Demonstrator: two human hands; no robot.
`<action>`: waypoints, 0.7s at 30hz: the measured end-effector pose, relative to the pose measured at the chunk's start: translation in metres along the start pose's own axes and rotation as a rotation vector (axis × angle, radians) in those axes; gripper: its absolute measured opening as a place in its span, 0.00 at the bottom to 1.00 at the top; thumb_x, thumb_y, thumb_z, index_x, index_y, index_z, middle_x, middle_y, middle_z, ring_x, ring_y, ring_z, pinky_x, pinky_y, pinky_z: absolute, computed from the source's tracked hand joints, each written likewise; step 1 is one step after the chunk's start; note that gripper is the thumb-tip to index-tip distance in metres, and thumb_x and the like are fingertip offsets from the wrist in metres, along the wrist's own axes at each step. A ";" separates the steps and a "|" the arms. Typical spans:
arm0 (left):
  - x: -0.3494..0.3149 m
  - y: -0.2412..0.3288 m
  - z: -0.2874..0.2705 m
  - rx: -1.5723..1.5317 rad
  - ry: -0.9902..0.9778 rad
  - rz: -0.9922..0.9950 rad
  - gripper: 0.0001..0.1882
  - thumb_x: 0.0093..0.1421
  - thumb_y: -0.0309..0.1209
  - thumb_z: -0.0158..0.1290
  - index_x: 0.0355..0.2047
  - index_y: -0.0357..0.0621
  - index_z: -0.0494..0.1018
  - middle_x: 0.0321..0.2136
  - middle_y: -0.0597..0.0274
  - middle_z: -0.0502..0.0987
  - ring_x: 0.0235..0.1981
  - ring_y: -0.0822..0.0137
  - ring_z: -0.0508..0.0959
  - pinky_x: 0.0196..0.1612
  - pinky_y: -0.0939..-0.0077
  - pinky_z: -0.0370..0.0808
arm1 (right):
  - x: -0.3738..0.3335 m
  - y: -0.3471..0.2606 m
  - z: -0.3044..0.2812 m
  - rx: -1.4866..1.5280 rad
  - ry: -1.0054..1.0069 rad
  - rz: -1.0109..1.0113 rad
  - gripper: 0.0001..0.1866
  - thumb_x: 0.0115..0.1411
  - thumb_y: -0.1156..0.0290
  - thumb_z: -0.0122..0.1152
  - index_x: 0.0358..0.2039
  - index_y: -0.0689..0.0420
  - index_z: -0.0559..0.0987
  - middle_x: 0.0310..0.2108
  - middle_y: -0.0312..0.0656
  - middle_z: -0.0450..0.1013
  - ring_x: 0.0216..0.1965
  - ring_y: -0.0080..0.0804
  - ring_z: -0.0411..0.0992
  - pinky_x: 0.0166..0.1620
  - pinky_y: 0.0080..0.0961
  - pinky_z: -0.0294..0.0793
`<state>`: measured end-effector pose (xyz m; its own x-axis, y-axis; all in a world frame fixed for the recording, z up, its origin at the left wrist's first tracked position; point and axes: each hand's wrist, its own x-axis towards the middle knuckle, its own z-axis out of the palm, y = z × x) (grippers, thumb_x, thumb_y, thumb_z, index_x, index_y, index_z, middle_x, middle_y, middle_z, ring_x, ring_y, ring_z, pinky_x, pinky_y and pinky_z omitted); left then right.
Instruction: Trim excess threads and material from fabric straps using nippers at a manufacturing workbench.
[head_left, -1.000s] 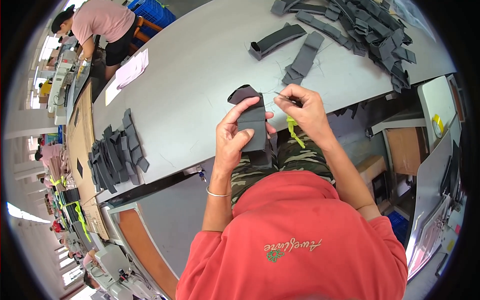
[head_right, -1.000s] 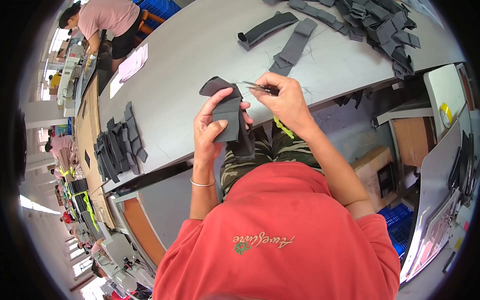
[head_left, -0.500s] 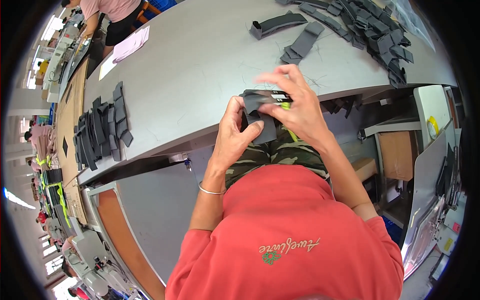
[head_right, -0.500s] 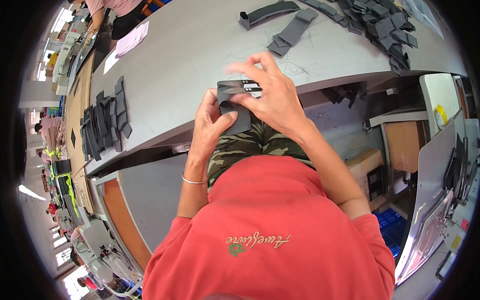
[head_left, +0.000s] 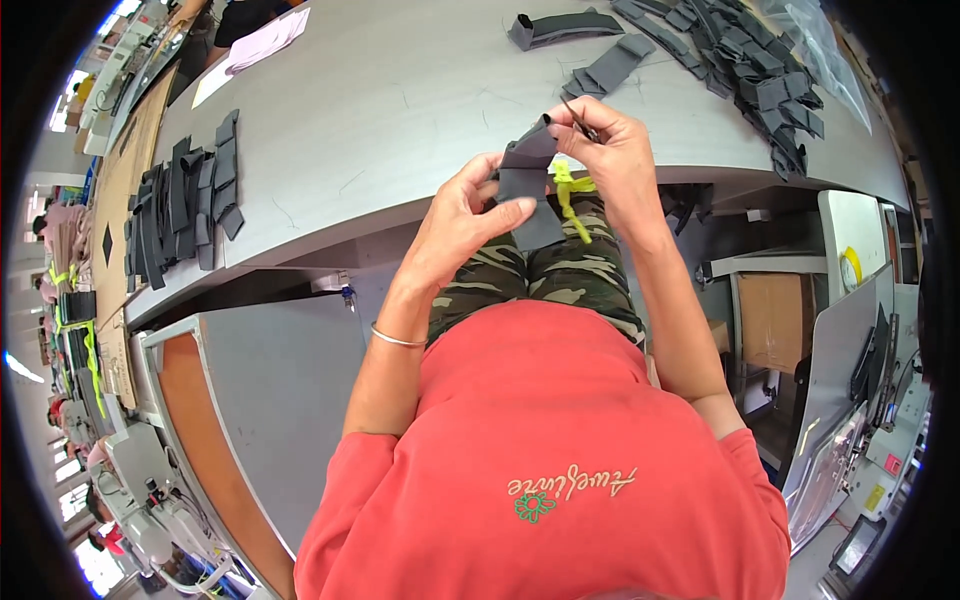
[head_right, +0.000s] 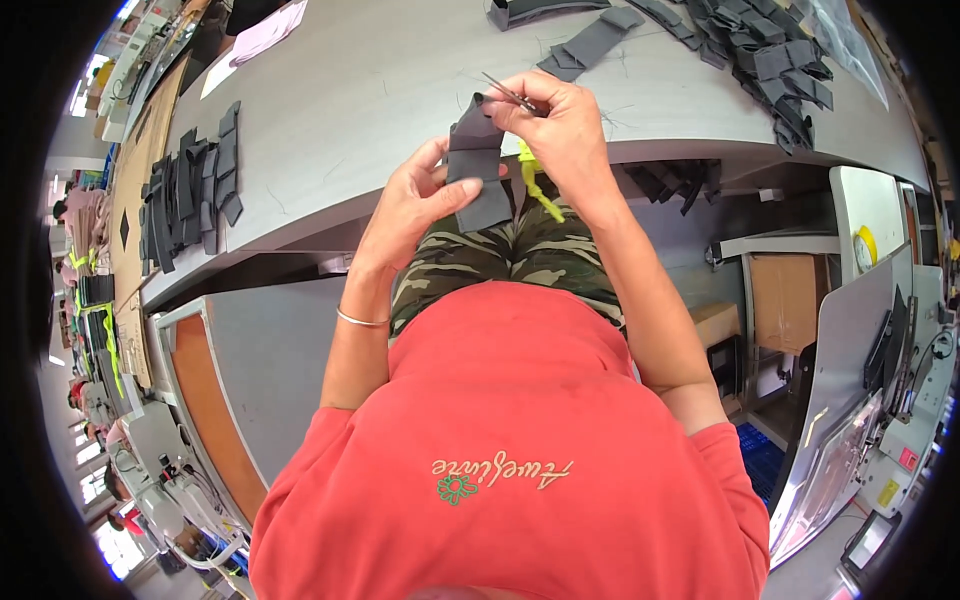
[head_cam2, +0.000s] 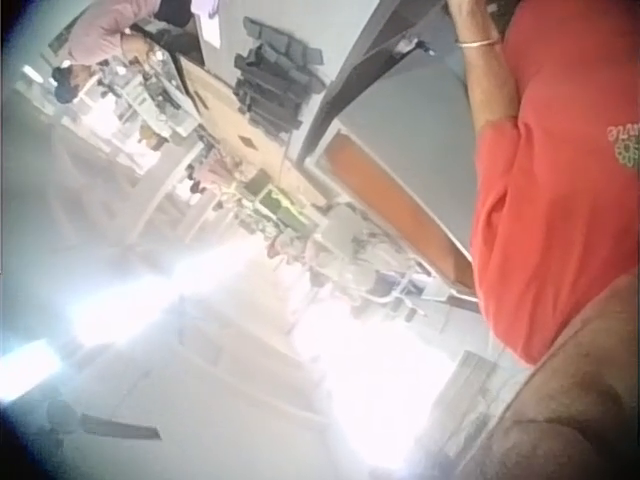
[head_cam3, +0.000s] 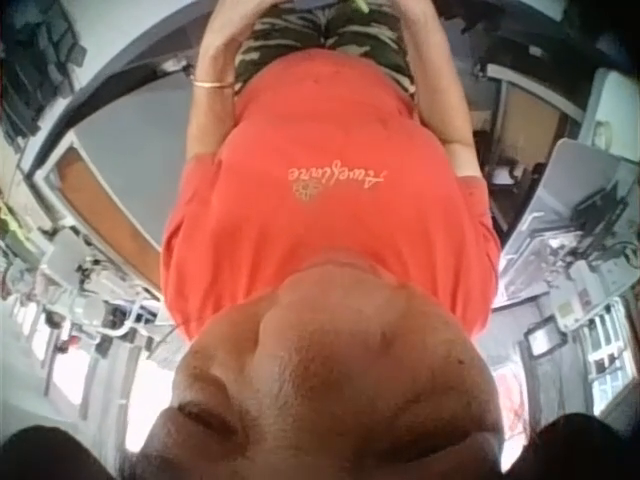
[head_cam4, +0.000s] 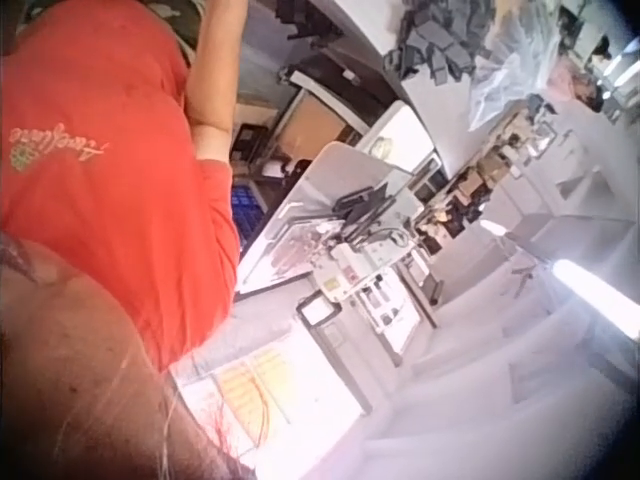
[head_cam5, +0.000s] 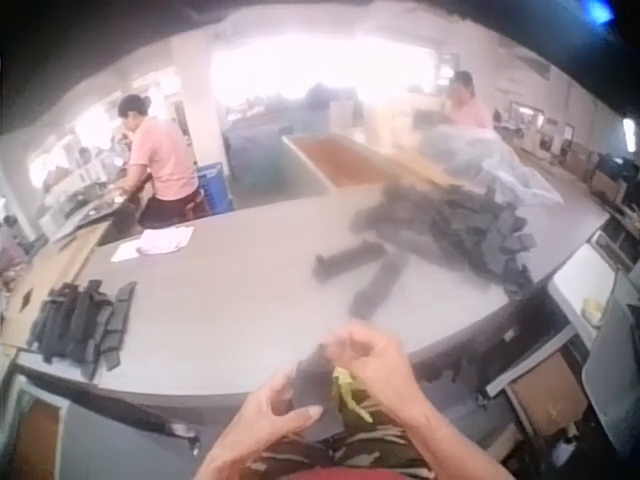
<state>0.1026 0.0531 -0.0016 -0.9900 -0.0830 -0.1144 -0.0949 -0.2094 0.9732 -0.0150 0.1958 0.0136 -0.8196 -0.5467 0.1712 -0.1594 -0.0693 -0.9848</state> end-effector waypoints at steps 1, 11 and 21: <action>0.002 -0.003 0.001 0.001 0.003 -0.004 0.25 0.59 0.31 0.56 0.55 0.36 0.63 0.41 0.57 0.78 0.43 0.71 0.77 0.44 0.77 0.74 | 0.001 0.001 -0.001 0.013 0.005 0.000 0.03 0.56 0.78 0.62 0.32 0.61 0.80 0.26 0.27 0.71 0.29 0.13 0.63 0.34 0.13 0.62; 0.021 -0.013 0.007 -0.124 0.306 0.066 0.12 0.65 0.35 0.50 0.31 0.38 0.75 0.22 0.74 0.72 0.22 0.86 0.64 0.24 0.88 0.60 | -0.030 0.015 -0.001 -0.413 -0.052 -0.242 0.16 0.48 0.81 0.60 0.37 0.50 0.83 0.22 0.38 0.68 0.22 0.32 0.67 0.27 0.25 0.66; 0.030 -0.012 0.002 -0.020 0.333 -0.005 0.13 0.61 0.34 0.55 0.26 0.36 0.78 0.19 0.79 0.69 0.20 0.86 0.59 0.21 0.85 0.54 | -0.024 -0.002 -0.023 -0.467 -0.184 -0.132 0.19 0.45 0.81 0.62 0.40 0.50 0.82 0.23 0.37 0.69 0.25 0.32 0.68 0.30 0.26 0.68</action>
<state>0.0736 0.0552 -0.0164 -0.9003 -0.3956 -0.1814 -0.0943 -0.2297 0.9687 -0.0079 0.2282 0.0125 -0.6725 -0.6987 0.2439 -0.5181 0.2091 -0.8294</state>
